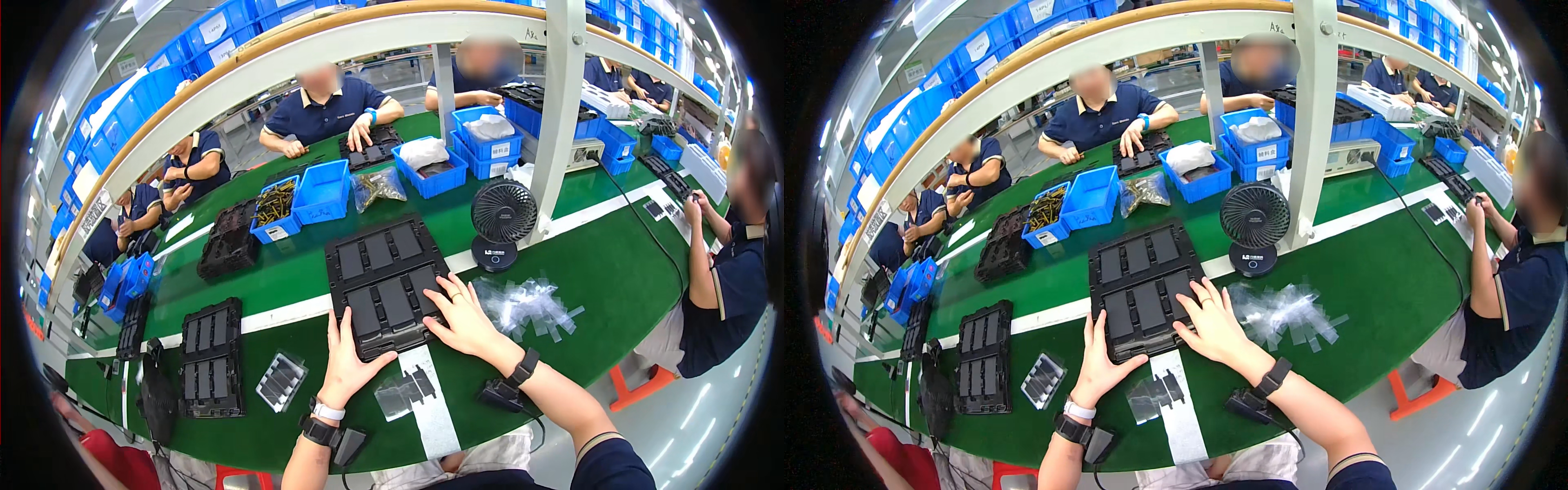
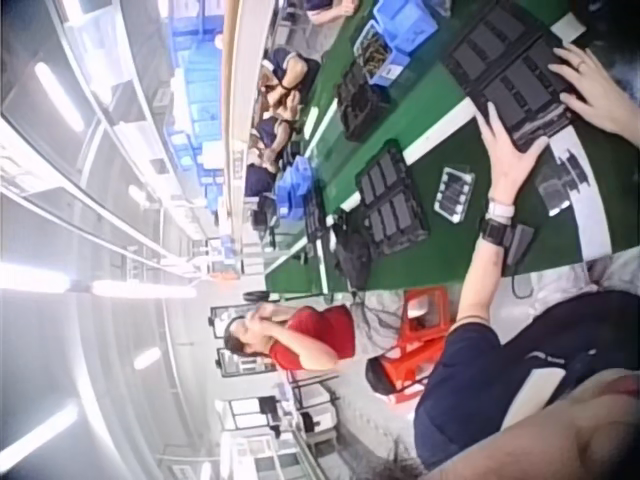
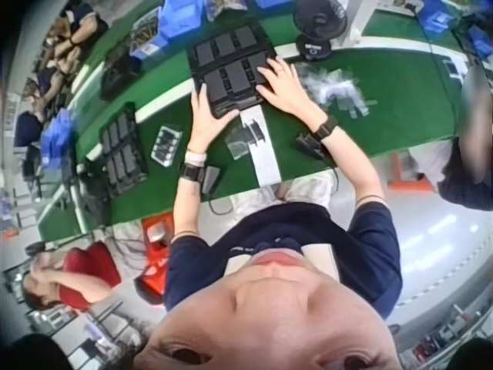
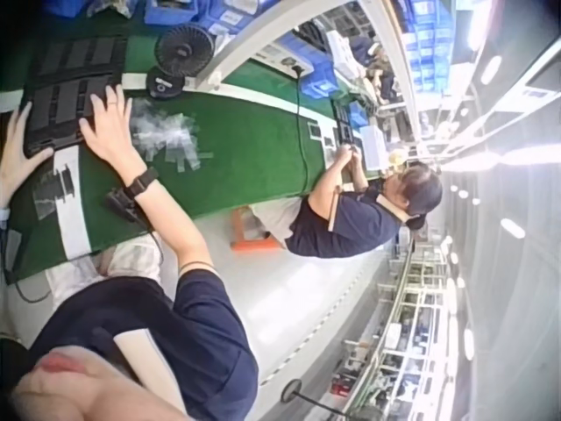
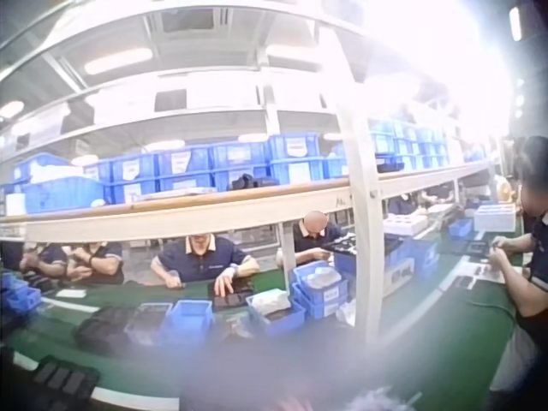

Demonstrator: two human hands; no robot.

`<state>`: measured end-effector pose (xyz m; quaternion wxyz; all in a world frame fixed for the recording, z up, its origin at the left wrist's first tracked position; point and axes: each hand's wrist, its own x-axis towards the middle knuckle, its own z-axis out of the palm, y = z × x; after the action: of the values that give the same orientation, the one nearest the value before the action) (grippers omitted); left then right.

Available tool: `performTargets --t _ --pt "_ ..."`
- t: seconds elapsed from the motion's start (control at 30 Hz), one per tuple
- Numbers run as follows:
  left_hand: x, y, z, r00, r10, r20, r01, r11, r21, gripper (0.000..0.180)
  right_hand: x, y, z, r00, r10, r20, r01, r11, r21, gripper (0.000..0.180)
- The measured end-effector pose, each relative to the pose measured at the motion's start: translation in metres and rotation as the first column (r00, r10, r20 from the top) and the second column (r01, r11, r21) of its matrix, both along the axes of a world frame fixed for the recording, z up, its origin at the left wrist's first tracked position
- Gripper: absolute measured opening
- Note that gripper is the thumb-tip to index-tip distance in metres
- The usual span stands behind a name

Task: Assembling black plastic components on a factory production line.

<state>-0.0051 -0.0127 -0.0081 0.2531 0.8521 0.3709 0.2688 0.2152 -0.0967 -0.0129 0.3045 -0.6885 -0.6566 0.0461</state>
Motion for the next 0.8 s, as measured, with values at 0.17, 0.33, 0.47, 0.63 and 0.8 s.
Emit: performTargets --t 0.17,0.33,0.47,0.63,0.8 --pt "0.0021 -0.0005 0.0003 1.000 -0.004 0.004 0.004 1.000 0.010 0.108 0.0017 -0.0002 -0.0019 1.000 -0.005 0.015 0.005 1.000 -0.001 0.052" --pt "0.0006 -0.0034 0.0023 0.999 0.028 -0.038 -0.026 0.998 0.052 0.108 0.0004 0.0013 -0.0012 1.000 -0.004 0.010 0.004 1.000 0.006 0.052" --pt "0.0025 0.0010 0.0005 0.999 0.013 -0.037 -0.011 0.999 0.044 0.108 0.0019 0.0011 -0.0031 1.000 -0.005 0.005 0.005 1.000 -0.005 0.052" --pt "-0.0005 0.0002 -0.0013 1.000 -0.001 0.013 0.001 1.000 0.007 0.108 -0.0002 0.0010 -0.0016 1.000 -0.004 0.008 0.004 1.000 0.015 0.052" --pt "0.0007 -0.0006 -0.0003 1.000 0.000 -0.015 0.000 1.000 0.008 0.108 0.0008 -0.0003 -0.0031 1.000 -0.001 0.006 0.001 1.000 -0.002 0.052"
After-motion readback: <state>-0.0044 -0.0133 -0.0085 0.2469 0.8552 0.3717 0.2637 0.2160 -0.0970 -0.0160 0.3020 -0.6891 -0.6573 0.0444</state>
